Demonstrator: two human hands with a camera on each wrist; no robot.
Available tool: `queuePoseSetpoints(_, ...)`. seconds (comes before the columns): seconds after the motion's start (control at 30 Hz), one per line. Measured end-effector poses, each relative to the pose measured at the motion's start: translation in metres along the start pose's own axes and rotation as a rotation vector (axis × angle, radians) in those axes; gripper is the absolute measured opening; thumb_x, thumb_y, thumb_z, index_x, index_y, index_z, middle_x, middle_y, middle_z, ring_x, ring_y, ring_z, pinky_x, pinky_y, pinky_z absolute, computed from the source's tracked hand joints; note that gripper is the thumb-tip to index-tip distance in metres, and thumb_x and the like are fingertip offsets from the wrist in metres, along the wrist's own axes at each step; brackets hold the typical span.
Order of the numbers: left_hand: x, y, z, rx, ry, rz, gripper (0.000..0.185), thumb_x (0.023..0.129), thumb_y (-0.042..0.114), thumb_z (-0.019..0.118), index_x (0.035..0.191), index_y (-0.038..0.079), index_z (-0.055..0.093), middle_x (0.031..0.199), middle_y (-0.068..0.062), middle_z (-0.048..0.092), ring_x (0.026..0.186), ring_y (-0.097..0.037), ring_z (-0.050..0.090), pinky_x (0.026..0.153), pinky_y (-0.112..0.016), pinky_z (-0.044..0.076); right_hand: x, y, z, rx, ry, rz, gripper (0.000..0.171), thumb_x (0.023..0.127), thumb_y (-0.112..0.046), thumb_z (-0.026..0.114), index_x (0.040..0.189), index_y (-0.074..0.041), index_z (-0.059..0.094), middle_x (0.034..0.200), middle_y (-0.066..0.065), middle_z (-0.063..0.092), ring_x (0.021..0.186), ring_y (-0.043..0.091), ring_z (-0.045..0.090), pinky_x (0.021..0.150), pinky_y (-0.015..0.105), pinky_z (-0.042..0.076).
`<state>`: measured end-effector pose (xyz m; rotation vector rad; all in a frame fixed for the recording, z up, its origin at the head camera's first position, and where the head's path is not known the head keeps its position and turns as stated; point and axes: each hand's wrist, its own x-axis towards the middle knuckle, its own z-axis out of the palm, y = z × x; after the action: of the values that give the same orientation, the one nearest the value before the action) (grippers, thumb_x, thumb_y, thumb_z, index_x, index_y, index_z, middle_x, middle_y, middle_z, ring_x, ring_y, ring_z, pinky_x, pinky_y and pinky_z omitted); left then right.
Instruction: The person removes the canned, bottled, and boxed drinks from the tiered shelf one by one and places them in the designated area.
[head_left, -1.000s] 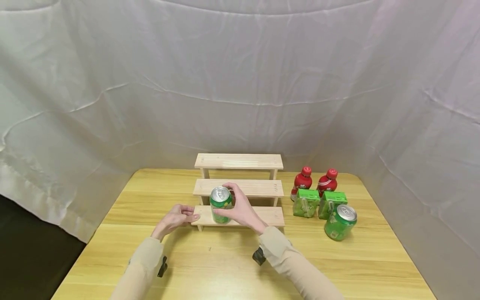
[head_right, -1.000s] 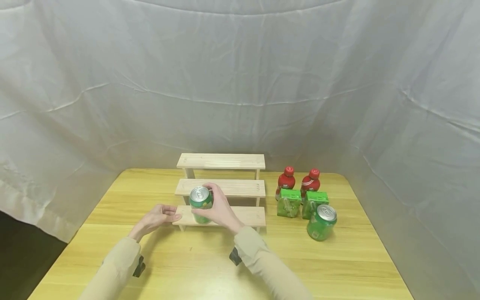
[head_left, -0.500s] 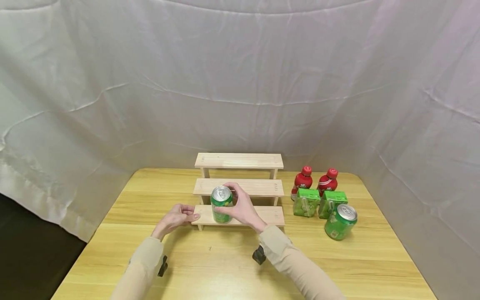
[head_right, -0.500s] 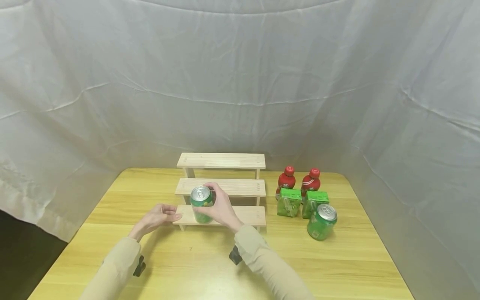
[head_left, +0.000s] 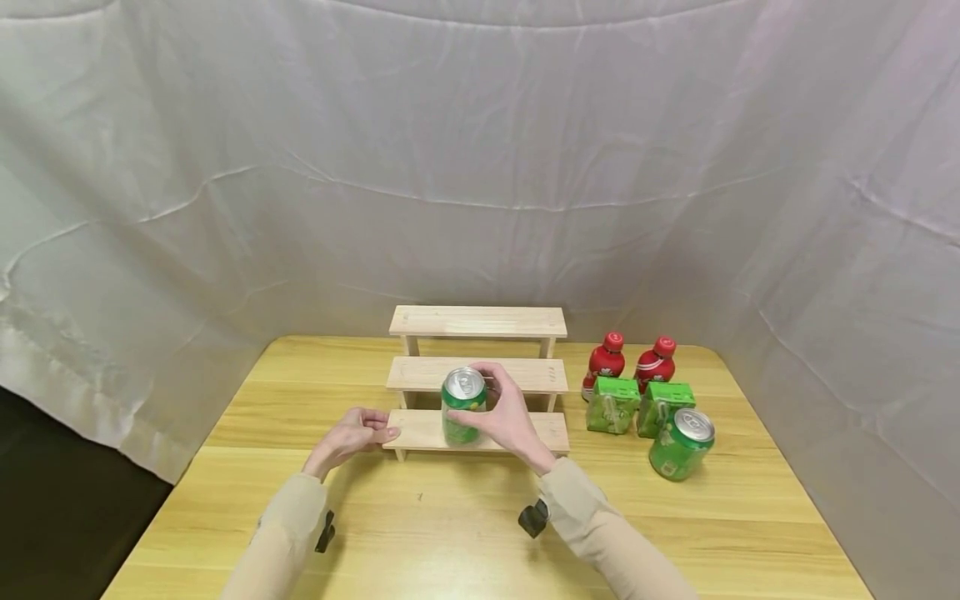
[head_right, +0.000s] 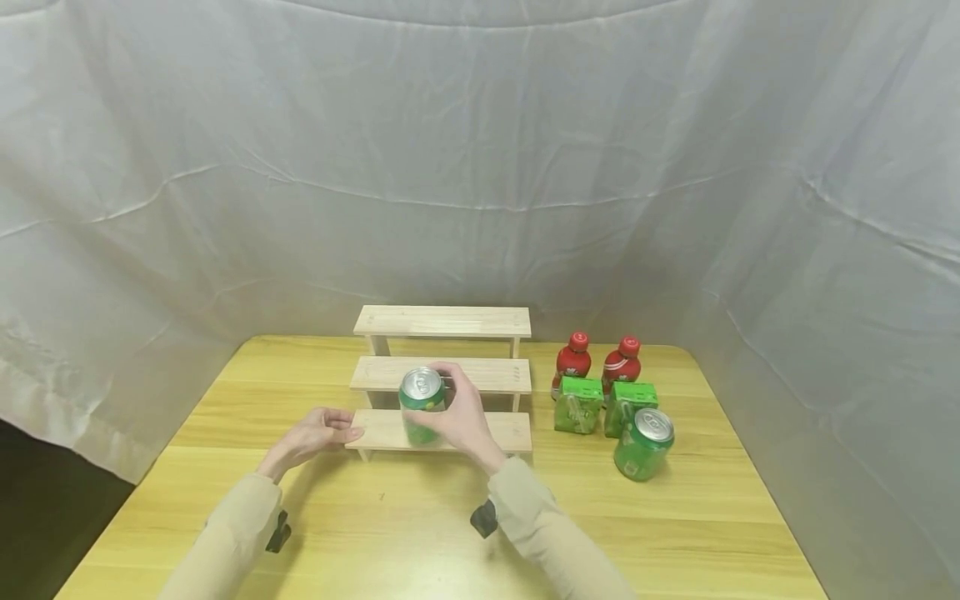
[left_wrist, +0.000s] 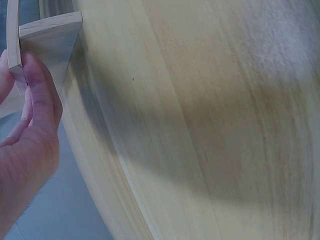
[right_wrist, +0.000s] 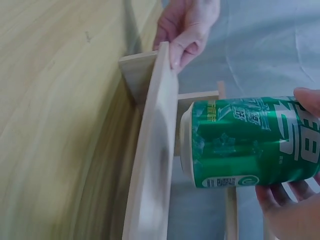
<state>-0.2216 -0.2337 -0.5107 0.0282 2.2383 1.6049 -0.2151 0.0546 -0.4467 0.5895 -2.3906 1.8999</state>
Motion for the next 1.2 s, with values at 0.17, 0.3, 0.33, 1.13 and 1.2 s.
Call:
queuePoseSetpoints(0.17, 0.0, 0.001, 0.0, -0.003, -0.001, -0.004, 0.057, 0.095, 0.013, 0.068, 0.133, -0.021, 0.043, 0.116, -0.022, 0.06, 0.092, -0.015, 0.062, 0.091, -0.038, 0.057, -0.009, -0.003, -0.014, 0.016, 0.063, 0.005, 0.067, 0.075, -0.007, 0.087, 0.133, -0.009, 0.053, 0.129, 0.012, 0.061, 0.118, 0.027, 0.059, 0.105, 0.047, 0.048)
queuePoseSetpoints(0.3, -0.001, 0.001, -0.001, 0.002, -0.001, -0.003, 0.058, 0.095, 0.013, 0.068, 0.134, -0.021, 0.042, 0.118, -0.025, 0.059, 0.094, -0.017, 0.062, 0.093, -0.041, 0.057, -0.016, -0.003, -0.026, 0.023, 0.125, 0.023, 0.069, 0.073, -0.006, 0.088, 0.132, -0.01, 0.053, 0.128, 0.011, 0.062, 0.115, 0.023, 0.059, 0.102, 0.043, 0.048)
queuePoseSetpoints(0.33, -0.002, 0.001, -0.001, 0.007, -0.004, 0.0, 0.059, 0.095, 0.013, 0.068, 0.134, -0.022, 0.041, 0.119, -0.025, 0.059, 0.095, -0.017, 0.062, 0.093, -0.042, 0.057, -0.017, -0.002, -0.03, 0.022, 0.141, 0.024, 0.069, 0.072, -0.006, 0.088, 0.132, -0.01, 0.053, 0.128, 0.012, 0.062, 0.114, 0.023, 0.059, 0.102, 0.042, 0.048)
queuePoseSetpoints(1.13, 0.001, 0.002, -0.001, -0.044, -0.032, 0.0, 0.05, 0.095, 0.01, 0.067, 0.129, -0.02, 0.046, 0.103, -0.009, 0.065, 0.085, -0.01, 0.062, 0.086, -0.034, 0.057, -0.063, 0.018, -0.131, -0.086, 0.421, 0.161, 0.071, 0.075, 0.0, 0.085, 0.134, -0.002, 0.045, 0.128, 0.002, 0.052, 0.108, 0.002, 0.051, 0.093, 0.003, 0.041)
queuePoseSetpoints(1.2, 0.002, 0.001, -0.001, -0.049, -0.032, 0.001, 0.05, 0.094, 0.009, 0.068, 0.129, -0.02, 0.047, 0.103, -0.009, 0.065, 0.085, -0.01, 0.063, 0.086, -0.034, 0.058, -0.066, 0.021, -0.136, -0.101, 0.43, 0.179, 0.072, 0.076, -0.002, 0.085, 0.135, -0.002, 0.044, 0.128, 0.001, 0.051, 0.109, 0.002, 0.05, 0.094, 0.004, 0.04)
